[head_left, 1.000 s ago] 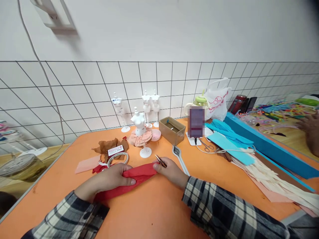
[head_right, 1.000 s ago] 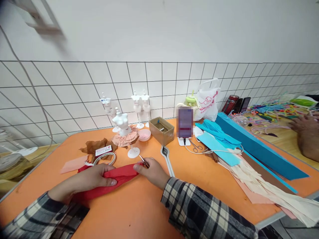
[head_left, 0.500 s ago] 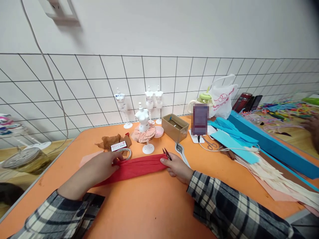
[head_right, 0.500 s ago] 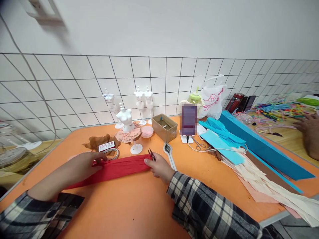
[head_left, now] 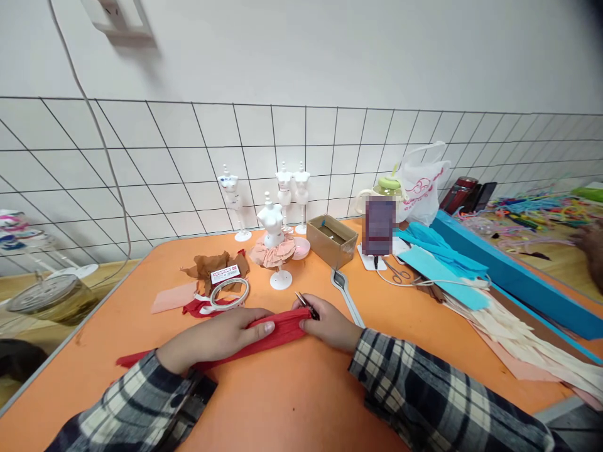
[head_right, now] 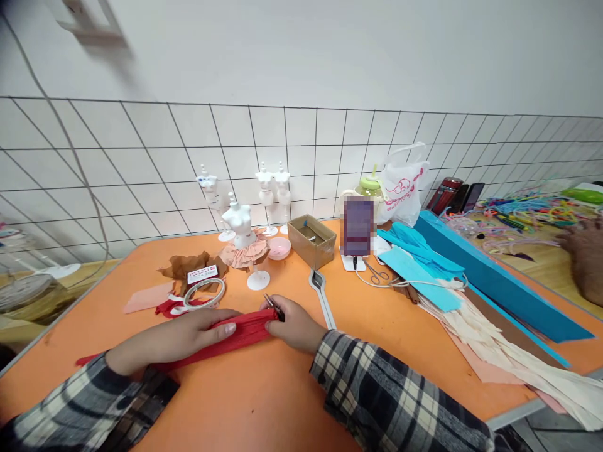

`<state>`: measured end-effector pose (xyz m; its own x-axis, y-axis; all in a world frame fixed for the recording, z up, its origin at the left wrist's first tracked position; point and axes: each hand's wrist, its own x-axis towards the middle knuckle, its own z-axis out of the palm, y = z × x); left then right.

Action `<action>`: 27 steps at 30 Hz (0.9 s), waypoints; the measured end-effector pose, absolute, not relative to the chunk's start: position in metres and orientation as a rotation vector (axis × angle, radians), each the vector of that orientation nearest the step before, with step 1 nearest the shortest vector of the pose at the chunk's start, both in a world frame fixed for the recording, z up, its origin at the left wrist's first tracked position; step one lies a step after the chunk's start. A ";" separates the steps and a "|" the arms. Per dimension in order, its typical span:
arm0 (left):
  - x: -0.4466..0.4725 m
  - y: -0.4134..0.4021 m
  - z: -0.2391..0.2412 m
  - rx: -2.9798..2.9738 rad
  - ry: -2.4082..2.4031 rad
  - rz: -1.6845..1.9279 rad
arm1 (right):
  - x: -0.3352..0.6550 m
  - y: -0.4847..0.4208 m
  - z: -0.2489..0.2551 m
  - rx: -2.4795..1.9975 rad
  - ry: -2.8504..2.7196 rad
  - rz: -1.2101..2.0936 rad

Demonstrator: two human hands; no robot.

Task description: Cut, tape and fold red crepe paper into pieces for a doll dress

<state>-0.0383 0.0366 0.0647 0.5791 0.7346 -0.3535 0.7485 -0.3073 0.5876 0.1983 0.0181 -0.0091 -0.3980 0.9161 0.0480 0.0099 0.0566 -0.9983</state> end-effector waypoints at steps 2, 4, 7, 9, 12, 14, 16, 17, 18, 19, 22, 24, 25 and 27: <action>-0.037 0.044 0.055 1.975 1.101 -0.075 | 0.200 0.021 -0.010 -1.006 -1.501 1.434; -0.039 0.048 0.048 1.879 1.046 -0.089 | 0.202 0.023 -0.012 -1.066 -1.462 1.437; -0.040 0.051 0.037 1.702 0.966 -0.027 | 0.202 0.026 -0.015 -1.109 -1.426 1.433; -0.038 0.052 0.026 1.533 0.977 0.043 | 0.202 0.027 -0.014 -1.135 -1.353 1.425; -0.036 0.054 0.013 1.375 1.059 0.218 | 0.202 0.028 -0.010 -1.198 -1.134 1.439; -0.036 0.055 0.010 1.355 1.080 0.365 | 0.201 0.025 -0.007 -1.225 -1.061 1.507; -0.036 0.056 0.011 1.310 1.064 0.479 | 0.198 0.018 -0.006 -1.240 -1.142 1.629; -0.035 0.055 0.012 1.279 1.057 0.513 | 0.195 0.014 -0.006 -1.246 -1.223 1.700; -0.035 0.055 0.013 1.254 1.053 0.533 | 0.193 0.010 -0.007 -1.258 -1.312 1.765; -0.034 0.055 0.014 1.239 1.049 0.533 | 0.190 0.006 -0.008 -1.274 -1.405 1.807; -0.031 0.053 0.015 1.274 1.026 0.453 | 0.183 -0.004 -0.012 -1.335 -1.582 1.715; -0.030 0.052 0.015 1.317 1.013 0.386 | 0.181 -0.008 -0.014 -1.334 -1.578 1.634; -0.030 0.052 0.015 1.342 1.012 0.371 | 0.180 -0.009 -0.015 -1.317 -1.555 1.645; -0.032 0.051 0.016 1.386 1.010 0.357 | 0.178 -0.010 -0.017 -1.271 -1.523 1.753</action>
<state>-0.0317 0.0514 0.0161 0.5587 0.7387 -0.3771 0.3382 0.2122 0.9168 0.1780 -0.0097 -0.0169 -0.4467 0.8336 -0.3250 0.2050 -0.2582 -0.9441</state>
